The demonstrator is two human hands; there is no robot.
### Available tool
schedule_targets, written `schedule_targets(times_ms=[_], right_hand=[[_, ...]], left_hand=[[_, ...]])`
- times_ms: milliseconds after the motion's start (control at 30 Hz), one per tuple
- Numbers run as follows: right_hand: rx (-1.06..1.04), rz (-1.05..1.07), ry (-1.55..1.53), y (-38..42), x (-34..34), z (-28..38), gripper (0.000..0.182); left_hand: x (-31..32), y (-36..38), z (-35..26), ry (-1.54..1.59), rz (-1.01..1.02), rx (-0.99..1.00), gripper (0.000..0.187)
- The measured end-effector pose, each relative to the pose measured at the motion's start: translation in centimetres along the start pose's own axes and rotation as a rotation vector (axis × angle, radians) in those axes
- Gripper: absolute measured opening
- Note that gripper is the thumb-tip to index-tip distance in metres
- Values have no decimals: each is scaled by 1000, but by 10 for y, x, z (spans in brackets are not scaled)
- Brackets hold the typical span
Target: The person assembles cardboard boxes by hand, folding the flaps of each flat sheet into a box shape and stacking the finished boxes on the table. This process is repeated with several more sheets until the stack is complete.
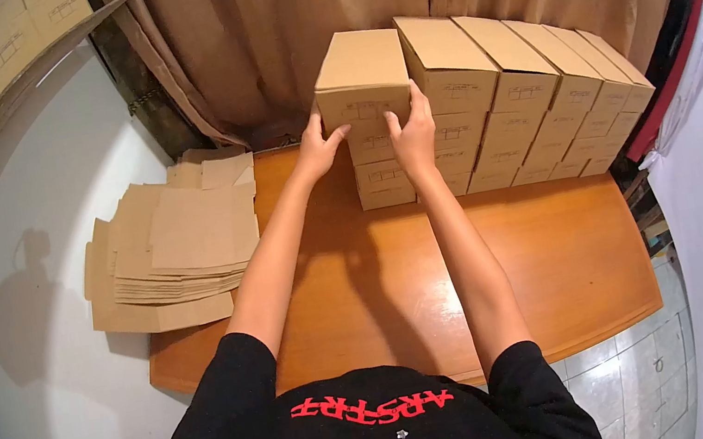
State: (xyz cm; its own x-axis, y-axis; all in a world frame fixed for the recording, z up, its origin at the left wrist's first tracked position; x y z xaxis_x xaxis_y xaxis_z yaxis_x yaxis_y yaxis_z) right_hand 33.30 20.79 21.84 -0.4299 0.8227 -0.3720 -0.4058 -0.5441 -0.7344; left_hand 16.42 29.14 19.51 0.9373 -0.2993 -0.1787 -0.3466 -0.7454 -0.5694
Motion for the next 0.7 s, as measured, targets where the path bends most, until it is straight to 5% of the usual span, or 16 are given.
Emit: schedule_targets(times_ms=[167, 300, 533, 700], right_hand=[[118, -80, 414, 7, -8, -10, 64], [-27, -118, 578, 5, -3, -3, 64], [-34, 29, 628, 2, 11, 4, 66], [-65, -8, 511, 31, 16, 13, 62]], left_hand=[[15, -5, 7, -67, -42, 45, 79], [21, -13, 16, -22, -106, -14, 69], [19, -8, 37, 15, -125, -55, 65], [-12, 80, 81, -85, -271, -93, 59]])
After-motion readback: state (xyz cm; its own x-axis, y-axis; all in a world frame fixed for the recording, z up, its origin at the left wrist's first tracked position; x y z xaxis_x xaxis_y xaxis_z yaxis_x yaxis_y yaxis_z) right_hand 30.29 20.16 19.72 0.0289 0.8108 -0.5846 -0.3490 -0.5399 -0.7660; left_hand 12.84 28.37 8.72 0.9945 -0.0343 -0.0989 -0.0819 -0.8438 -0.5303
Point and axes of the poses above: each hand's wrist, its own y-axis away from the middle knuckle, its own x-axis out of the palm, z = x × y, the point moved 7 cm from there along -y, towards the middle knuckle, and after that the axes turned 13 degrees about y, right-handed, at the moved point
